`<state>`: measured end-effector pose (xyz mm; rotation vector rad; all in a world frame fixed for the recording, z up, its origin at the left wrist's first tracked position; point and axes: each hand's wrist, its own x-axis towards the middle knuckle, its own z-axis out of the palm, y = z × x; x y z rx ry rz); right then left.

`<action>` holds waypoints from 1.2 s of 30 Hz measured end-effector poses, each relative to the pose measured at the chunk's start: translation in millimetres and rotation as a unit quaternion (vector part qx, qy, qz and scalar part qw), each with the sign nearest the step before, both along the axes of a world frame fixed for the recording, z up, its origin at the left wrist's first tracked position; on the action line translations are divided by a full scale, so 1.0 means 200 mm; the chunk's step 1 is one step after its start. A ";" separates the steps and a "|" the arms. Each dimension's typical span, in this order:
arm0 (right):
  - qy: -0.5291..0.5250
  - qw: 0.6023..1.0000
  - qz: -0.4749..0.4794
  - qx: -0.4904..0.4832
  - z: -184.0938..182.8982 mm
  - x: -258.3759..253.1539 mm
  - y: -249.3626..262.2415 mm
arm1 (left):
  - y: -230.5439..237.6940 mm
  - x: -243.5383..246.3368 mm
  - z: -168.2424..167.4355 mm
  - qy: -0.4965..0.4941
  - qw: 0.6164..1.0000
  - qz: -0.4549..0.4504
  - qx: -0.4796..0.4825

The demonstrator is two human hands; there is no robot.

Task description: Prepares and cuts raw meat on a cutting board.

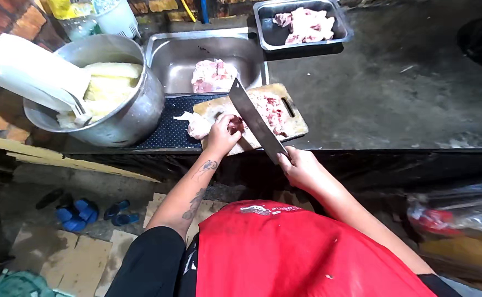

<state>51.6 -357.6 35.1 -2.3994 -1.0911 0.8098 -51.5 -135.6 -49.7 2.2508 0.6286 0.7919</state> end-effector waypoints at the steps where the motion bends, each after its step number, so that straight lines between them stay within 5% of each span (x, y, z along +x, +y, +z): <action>1: -0.008 1.000 0.001 -0.011 0.01 -0.01 0.01 | 0.00 0.01 0.00 -0.002 1.000 0.003 0.001; 8: 0.017 1.000 -0.021 -0.011 0.00 0.01 0.06 | 0.01 0.02 -0.03 -0.028 1.000 0.004 0.005; 16: -0.096 0.990 -0.008 0.107 -0.03 -0.01 0.17 | -0.03 -0.02 -0.07 -0.076 0.996 0.028 0.030; 22: -0.091 0.995 0.018 0.048 -0.06 0.01 0.23 | -0.03 -0.02 -0.08 -0.106 0.993 0.014 0.051; 30: -0.189 0.939 -0.005 0.286 0.07 0.00 0.24 | -0.05 -0.05 -0.02 -0.007 1.000 0.019 0.010; 36: -0.039 0.999 0.010 -0.002 -0.08 0.04 0.29 | -0.03 -0.02 -0.10 -0.100 0.992 0.002 0.074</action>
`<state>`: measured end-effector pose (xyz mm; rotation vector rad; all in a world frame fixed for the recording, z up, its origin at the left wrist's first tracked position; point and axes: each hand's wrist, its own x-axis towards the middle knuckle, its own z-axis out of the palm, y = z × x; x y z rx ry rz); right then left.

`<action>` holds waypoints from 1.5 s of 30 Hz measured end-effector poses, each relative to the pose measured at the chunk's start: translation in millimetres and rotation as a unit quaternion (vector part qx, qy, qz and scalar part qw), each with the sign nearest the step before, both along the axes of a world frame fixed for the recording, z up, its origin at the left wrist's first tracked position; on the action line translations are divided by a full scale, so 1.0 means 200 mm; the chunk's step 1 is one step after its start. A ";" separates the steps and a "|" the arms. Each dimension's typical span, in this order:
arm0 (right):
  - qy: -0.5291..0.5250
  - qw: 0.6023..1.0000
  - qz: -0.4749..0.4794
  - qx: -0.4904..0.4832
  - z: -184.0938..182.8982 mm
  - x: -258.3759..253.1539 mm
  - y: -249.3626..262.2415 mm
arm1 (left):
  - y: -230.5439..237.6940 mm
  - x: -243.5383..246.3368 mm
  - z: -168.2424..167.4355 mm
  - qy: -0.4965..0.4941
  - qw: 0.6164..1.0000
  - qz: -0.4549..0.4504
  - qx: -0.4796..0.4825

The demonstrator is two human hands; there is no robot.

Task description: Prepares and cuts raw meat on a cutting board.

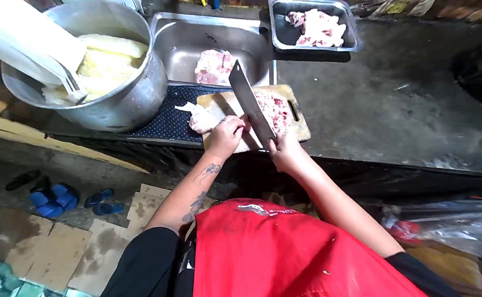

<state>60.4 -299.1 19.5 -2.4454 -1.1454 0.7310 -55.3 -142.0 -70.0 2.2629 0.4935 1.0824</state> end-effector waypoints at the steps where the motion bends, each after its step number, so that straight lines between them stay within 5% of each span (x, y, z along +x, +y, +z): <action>1: 0.007 1.000 0.001 -0.007 0.00 0.01 0.00 | 0.01 0.00 0.00 -0.001 1.000 0.000 0.001; 7: 0.027 0.999 -0.023 0.022 0.10 0.01 -0.03 | 0.00 0.00 0.01 0.000 1.000 0.003 0.006; 13: -0.081 0.964 -0.023 0.251 0.17 0.00 -0.06 | -0.01 -0.02 0.02 0.051 0.999 0.011 -0.015; 15: -0.063 0.975 -0.024 0.212 0.14 -0.01 -0.04 | -0.01 -0.02 0.01 0.035 0.999 0.012 -0.001; 18: 0.000 1.000 -0.013 -0.014 0.02 0.00 0.02 | -0.01 -0.01 -0.01 0.000 1.000 0.004 0.011; 20: 0.003 0.998 0.001 -0.069 0.02 0.01 0.05 | 0.00 -0.01 0.00 -0.003 1.000 0.005 0.016; 29: 0.025 0.995 0.014 -0.091 0.06 0.04 0.08 | 0.02 0.05 0.10 0.147 0.985 0.000 -0.086; 37: 0.010 0.996 0.058 -0.068 0.05 0.11 0.46 | 0.00 0.07 0.16 0.210 0.971 0.015 -0.111; 45: 0.054 0.996 0.022 -0.066 0.01 0.13 -0.01 | 0.08 0.04 0.21 0.223 0.962 0.084 -0.132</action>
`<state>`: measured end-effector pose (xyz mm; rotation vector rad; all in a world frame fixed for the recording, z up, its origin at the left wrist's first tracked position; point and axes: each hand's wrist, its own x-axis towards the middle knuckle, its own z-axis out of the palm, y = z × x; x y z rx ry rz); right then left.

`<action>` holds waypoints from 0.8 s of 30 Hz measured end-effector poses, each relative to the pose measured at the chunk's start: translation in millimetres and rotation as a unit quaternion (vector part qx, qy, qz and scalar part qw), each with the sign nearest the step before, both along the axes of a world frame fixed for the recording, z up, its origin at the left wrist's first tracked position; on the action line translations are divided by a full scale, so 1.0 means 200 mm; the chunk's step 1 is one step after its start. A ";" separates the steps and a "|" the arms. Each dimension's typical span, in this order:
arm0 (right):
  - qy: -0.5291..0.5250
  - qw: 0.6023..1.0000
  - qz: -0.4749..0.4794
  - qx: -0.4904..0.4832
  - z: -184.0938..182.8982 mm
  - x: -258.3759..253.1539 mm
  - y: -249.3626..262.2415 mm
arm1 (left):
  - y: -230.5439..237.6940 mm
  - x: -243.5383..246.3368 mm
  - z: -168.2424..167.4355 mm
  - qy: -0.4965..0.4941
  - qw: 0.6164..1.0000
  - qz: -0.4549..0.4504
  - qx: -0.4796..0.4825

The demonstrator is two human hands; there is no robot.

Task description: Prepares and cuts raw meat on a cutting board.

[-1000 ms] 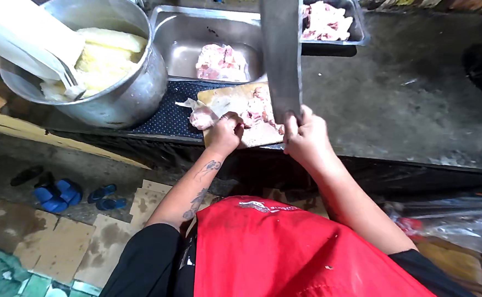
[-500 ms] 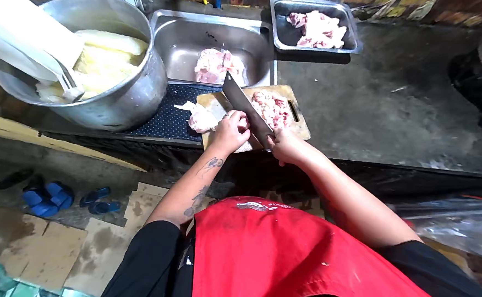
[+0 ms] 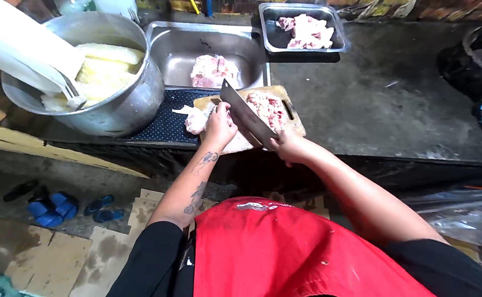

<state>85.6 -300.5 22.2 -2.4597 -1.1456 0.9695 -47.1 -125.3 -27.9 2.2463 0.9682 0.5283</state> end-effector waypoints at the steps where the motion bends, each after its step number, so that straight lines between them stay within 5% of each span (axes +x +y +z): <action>1: 0.017 1.000 -0.004 -0.004 0.04 0.01 -0.06 | 0.01 -0.01 0.01 0.011 1.000 -0.016 0.006; 4: 0.007 0.999 -0.040 0.029 0.18 0.02 -0.18 | -0.02 -0.03 0.10 0.048 0.998 -0.004 0.047; 7: -0.136 0.981 -0.058 0.123 0.17 0.14 -0.25 | -0.08 -0.03 0.20 0.122 0.990 0.028 0.061; 10: -0.230 0.964 -0.081 0.110 0.13 0.30 -0.25 | -0.08 0.01 0.19 0.177 0.983 0.007 0.047; 16: -0.318 0.943 -0.097 0.028 -0.07 0.60 -0.21 | 0.00 0.04 0.09 0.089 0.995 0.032 0.020; 24: -0.329 0.932 -0.120 0.094 -0.26 0.68 -0.23 | 0.08 0.09 0.11 0.054 0.998 0.026 -0.019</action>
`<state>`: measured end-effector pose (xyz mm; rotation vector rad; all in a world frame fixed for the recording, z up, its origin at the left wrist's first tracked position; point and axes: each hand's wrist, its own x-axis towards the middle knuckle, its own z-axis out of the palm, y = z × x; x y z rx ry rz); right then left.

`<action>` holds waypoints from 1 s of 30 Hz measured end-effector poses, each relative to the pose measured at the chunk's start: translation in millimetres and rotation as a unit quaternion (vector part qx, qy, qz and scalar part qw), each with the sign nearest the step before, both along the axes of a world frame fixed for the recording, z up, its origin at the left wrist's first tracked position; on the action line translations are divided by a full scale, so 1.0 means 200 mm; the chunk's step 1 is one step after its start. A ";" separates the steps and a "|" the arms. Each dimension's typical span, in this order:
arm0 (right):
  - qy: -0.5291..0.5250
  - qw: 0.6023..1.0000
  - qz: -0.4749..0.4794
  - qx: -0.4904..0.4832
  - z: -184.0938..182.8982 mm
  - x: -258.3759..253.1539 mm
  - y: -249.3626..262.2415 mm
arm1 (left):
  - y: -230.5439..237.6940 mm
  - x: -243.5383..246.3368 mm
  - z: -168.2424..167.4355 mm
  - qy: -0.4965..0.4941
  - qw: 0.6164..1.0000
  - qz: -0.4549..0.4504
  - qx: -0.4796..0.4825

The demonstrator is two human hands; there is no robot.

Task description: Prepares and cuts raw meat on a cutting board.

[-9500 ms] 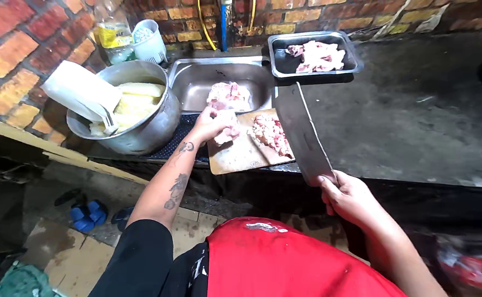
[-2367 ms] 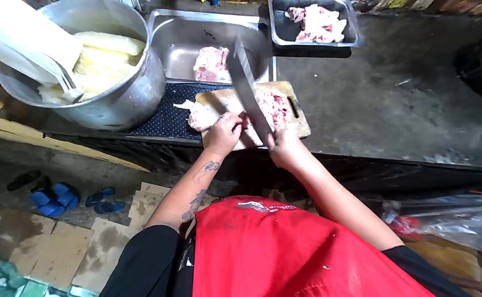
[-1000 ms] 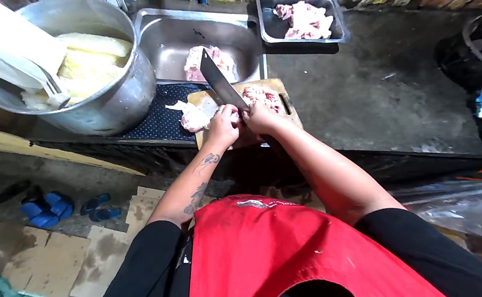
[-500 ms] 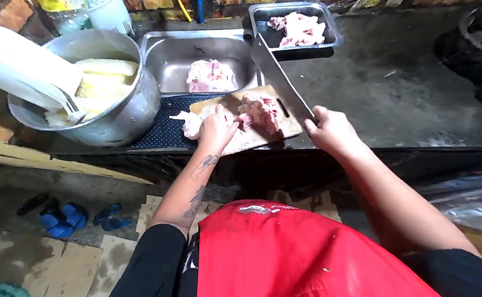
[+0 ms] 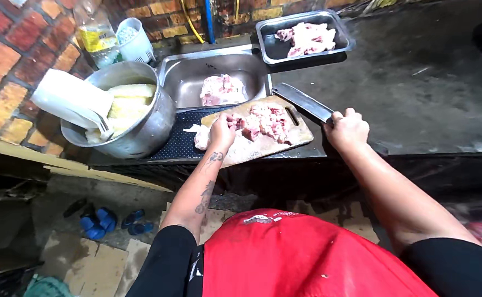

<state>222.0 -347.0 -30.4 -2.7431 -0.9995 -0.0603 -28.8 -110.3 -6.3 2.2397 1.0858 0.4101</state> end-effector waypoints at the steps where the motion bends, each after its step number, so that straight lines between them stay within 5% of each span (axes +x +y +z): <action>1: 0.000 1.000 -0.003 0.010 -0.01 0.00 0.00 | 0.01 0.00 0.00 0.006 1.000 -0.008 0.003; 8: -0.015 0.996 -0.061 0.057 -0.11 -0.01 -0.01 | 0.02 0.02 -0.04 -0.013 0.999 -0.039 0.026; 18: 0.007 0.995 -0.065 0.078 -0.11 0.00 -0.02 | 0.03 -0.08 0.10 0.241 0.942 -0.202 0.119; 20: 0.006 0.995 -0.061 0.075 -0.12 0.00 -0.02 | 0.02 -0.10 0.13 0.213 0.953 -0.204 0.072; 23: -0.001 0.995 -0.059 0.077 -0.12 0.00 -0.02 | 0.00 -0.06 0.23 0.030 0.981 -0.191 -0.014; 26: -0.003 0.995 -0.060 0.076 -0.12 0.00 -0.02 | -0.01 0.10 0.33 -0.098 0.973 -0.208 -0.004; 30: 0.002 0.994 -0.072 0.081 -0.13 0.00 -0.02 | 0.00 0.35 0.39 0.028 0.952 -0.304 0.013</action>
